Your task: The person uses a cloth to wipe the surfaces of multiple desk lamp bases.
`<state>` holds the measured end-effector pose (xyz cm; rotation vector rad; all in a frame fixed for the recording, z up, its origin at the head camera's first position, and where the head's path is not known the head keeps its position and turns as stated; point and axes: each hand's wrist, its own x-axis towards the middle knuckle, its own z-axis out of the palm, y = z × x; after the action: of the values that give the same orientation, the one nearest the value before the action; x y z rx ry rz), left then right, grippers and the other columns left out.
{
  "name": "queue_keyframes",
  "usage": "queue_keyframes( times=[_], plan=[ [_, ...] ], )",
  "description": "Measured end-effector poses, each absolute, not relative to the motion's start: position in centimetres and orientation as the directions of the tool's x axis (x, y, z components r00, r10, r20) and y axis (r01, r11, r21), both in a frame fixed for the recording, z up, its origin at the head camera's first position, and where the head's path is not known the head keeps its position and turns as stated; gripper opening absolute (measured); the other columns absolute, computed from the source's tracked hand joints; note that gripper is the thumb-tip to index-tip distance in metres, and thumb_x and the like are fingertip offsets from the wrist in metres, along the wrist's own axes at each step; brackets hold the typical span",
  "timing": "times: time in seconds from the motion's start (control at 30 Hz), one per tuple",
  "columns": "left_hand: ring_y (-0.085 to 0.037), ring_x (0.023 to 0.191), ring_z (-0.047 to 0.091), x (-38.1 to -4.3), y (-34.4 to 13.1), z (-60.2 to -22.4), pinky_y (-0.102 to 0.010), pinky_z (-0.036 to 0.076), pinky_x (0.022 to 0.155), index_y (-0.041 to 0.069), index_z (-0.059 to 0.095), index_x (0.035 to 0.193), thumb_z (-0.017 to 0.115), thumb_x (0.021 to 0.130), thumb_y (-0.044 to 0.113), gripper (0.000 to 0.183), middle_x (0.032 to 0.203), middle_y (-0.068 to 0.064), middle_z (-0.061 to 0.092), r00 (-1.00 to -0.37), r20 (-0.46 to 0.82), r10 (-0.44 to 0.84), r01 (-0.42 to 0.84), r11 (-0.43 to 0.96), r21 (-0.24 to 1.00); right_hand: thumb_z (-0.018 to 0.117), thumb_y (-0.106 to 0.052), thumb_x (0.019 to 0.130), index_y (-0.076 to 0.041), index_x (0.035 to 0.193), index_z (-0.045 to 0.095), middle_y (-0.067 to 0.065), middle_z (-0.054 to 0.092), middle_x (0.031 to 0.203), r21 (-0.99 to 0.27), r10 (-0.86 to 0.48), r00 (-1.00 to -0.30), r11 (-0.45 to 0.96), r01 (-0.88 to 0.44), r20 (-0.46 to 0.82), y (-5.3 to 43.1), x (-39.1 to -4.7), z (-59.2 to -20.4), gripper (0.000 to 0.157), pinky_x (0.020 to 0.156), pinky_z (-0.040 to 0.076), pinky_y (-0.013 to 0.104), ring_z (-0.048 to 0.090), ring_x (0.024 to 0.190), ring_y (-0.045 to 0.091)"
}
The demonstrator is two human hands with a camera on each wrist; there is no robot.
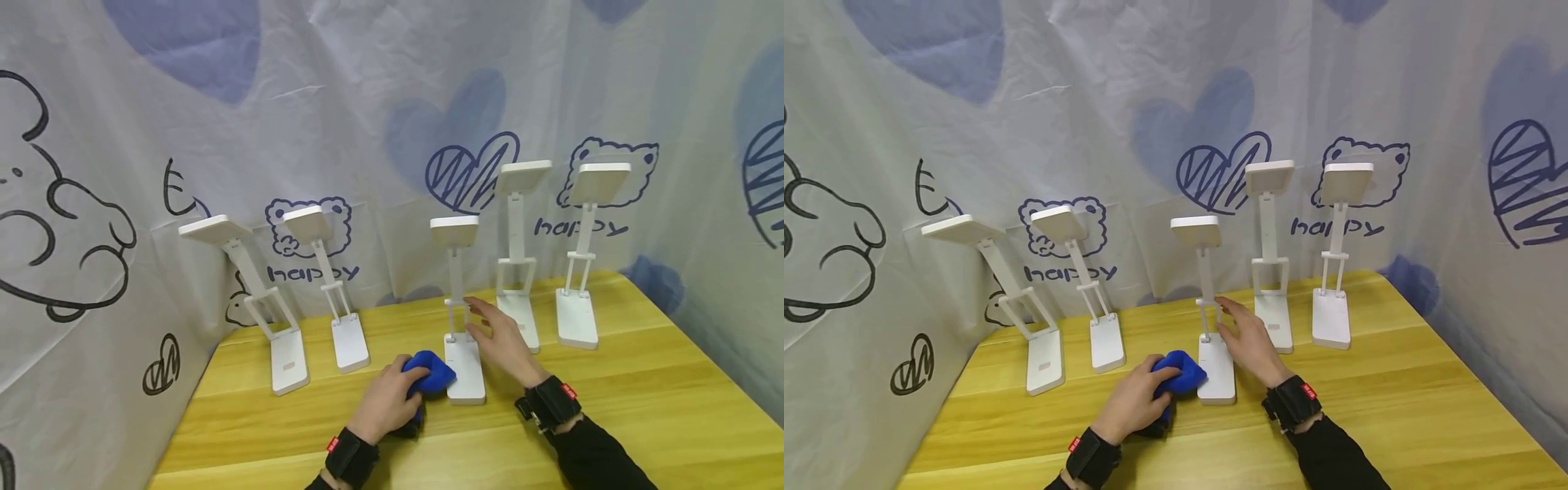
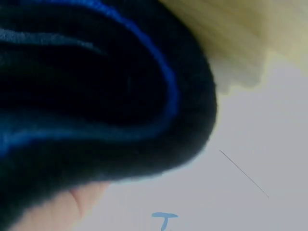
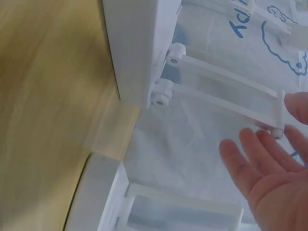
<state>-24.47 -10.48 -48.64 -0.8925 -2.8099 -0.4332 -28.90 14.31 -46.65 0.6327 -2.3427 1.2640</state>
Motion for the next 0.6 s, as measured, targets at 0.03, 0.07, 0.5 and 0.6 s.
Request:
queue_keyframes(
  times=[0.03, 0.07, 0.5, 0.6],
  plan=[
    [-0.030, 0.109, 0.056, -24.5, -10.2, -48.6, -0.045, 0.053, 0.084, 0.020, 0.063, 0.124, 0.063, 0.084, 0.020, 0.041, 0.129, -0.014, 0.052, -0.808, 0.243, 0.536, 0.585, 0.779, 0.226, 0.059, -0.007, 0.091, -0.005, 0.143, 0.038, 0.023, 0.044, 0.140, -0.672, -0.202, -0.820, 0.486, -0.559, 0.536, 14.3, -28.9, -46.7, 0.056, 0.091, 0.046, 0.057, 0.048, 0.119, 0.037],
    [-0.030, 0.109, 0.056, -24.5, -10.0, -48.6, -0.045, 0.053, 0.084, 0.020, 0.063, 0.124, 0.063, 0.084, 0.020, 0.040, 0.129, -0.014, 0.052, -0.807, 0.248, 0.536, 0.586, 0.778, 0.227, 0.060, -0.007, 0.091, -0.005, 0.144, 0.036, 0.023, 0.042, 0.142, -0.683, -0.206, -0.828, 0.480, -0.550, 0.522, 14.3, -28.9, -46.7, 0.058, 0.092, 0.045, 0.057, 0.047, 0.120, 0.037],
    [-0.033, 0.104, 0.057, -24.7, -7.2, -48.7, -0.048, 0.055, 0.078, 0.025, 0.057, 0.132, 0.060, 0.088, 0.023, 0.044, 0.135, -0.015, 0.047, -0.797, 0.231, 0.559, 0.598, 0.785, 0.163, 0.056, -0.010, 0.094, -0.004, 0.139, 0.037, 0.024, 0.051, 0.128, -0.727, -0.189, -0.848, 0.445, -0.523, 0.495, 14.2, -29.1, -46.8, 0.050, 0.088, 0.051, 0.048, 0.053, 0.111, 0.035],
    [-0.035, 0.102, 0.057, -24.6, -6.7, -48.8, -0.049, 0.055, 0.076, 0.026, 0.054, 0.135, 0.058, 0.090, 0.023, 0.045, 0.140, -0.016, 0.042, -0.808, 0.217, 0.547, 0.583, 0.794, 0.170, 0.054, -0.007, 0.094, 0.001, 0.134, 0.044, 0.024, 0.056, 0.117, -0.686, -0.173, -0.828, 0.483, -0.544, 0.534, 14.2, -29.2, -47.1, 0.042, 0.081, 0.054, 0.047, 0.058, 0.102, 0.034]
  ],
)
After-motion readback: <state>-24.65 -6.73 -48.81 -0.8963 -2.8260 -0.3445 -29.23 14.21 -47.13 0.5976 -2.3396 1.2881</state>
